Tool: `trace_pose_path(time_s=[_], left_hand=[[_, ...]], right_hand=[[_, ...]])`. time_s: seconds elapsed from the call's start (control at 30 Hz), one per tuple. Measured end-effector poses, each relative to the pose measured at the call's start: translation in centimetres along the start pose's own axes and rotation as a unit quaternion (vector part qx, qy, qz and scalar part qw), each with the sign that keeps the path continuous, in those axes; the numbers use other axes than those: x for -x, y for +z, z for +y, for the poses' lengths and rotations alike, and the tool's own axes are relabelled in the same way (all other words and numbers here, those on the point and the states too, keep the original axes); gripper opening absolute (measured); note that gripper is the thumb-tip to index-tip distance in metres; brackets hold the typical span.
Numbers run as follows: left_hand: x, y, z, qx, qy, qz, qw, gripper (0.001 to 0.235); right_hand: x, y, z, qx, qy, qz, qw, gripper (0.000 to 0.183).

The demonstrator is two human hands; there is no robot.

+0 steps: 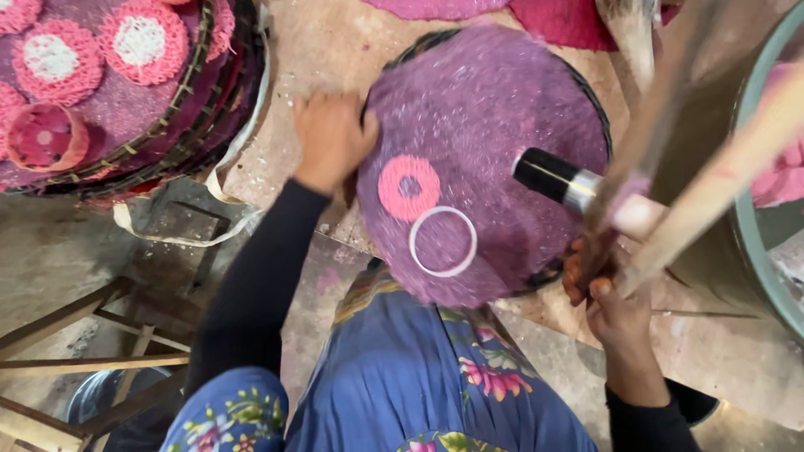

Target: The person applies pink and white paste onto small round crackers using wooden pressing tools and a metal ring. They create circular patterns on the snacks and arrange them on large woven trays.

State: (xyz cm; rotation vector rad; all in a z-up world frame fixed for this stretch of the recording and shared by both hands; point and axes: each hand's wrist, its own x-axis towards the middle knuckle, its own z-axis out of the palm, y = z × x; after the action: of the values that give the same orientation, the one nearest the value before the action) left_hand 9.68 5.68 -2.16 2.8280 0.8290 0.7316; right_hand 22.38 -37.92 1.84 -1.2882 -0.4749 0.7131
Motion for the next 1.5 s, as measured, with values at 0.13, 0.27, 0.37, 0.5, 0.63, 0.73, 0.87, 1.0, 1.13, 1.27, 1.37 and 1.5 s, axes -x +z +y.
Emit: trace_pose_path(time_s=[0.13,0.27,0.37,0.5,0.63,0.73,0.87,1.0,1.13,1.27,1.37,1.5], left_hand=[[-4.8,-1.1,1.6,-0.016,0.017,0.012,1.000,0.034],[-5.2,-5.1,5.8,0.694,-0.015,-0.003,0.720,0.060],[-4.5,-7.7,7.5,0.913,0.002,-0.066,0.403,0.049],[-3.1,-9.9,6.9,0.942,0.043,-0.115,0.312,0.054],[-2.0,-10.2,5.5,0.950,0.030,-0.147,0.273,0.056],[-0.8,-9.6,4.8,0.959,-0.045,-0.106,0.260,0.045],[0.4,-8.8,3.5,0.959,-0.061,-0.081,0.264,0.043],[1.0,-8.2,2.9,0.957,-0.057,-0.060,0.278,0.042],[1.6,-7.5,3.6,0.959,-0.128,-0.029,0.253,0.040],[2.2,-6.3,5.2,0.959,-0.191,-0.003,0.210,0.038],[2.1,-5.5,6.1,0.963,-0.189,0.005,0.194,0.037],[1.1,-5.3,5.8,0.974,-0.146,-0.002,0.172,0.038]], right_hand=[[-0.8,-0.1,-0.5,0.108,0.045,-0.002,0.993,0.063],[-2.4,0.4,-1.8,0.167,0.098,-0.084,0.977,0.075],[-4.4,1.0,-3.7,0.197,0.152,-0.198,0.948,0.079],[-7.7,1.9,-5.9,0.190,0.282,-0.332,0.880,0.078],[-9.8,3.3,-5.6,0.266,0.339,-0.347,0.833,0.085],[-9.9,4.2,-4.5,0.319,0.345,-0.326,0.821,0.076],[-9.9,5.7,-3.4,0.408,0.315,-0.318,0.795,0.076],[-9.6,7.3,-3.7,0.459,0.300,-0.290,0.784,0.067],[-9.2,8.1,-5.4,0.462,0.340,-0.293,0.765,0.075],[-9.2,7.8,-7.2,0.511,0.389,-0.240,0.728,0.077],[-9.7,7.8,-8.2,0.591,0.361,-0.224,0.686,0.081],[-10.2,9.1,-8.8,0.667,0.306,-0.187,0.653,0.077]])
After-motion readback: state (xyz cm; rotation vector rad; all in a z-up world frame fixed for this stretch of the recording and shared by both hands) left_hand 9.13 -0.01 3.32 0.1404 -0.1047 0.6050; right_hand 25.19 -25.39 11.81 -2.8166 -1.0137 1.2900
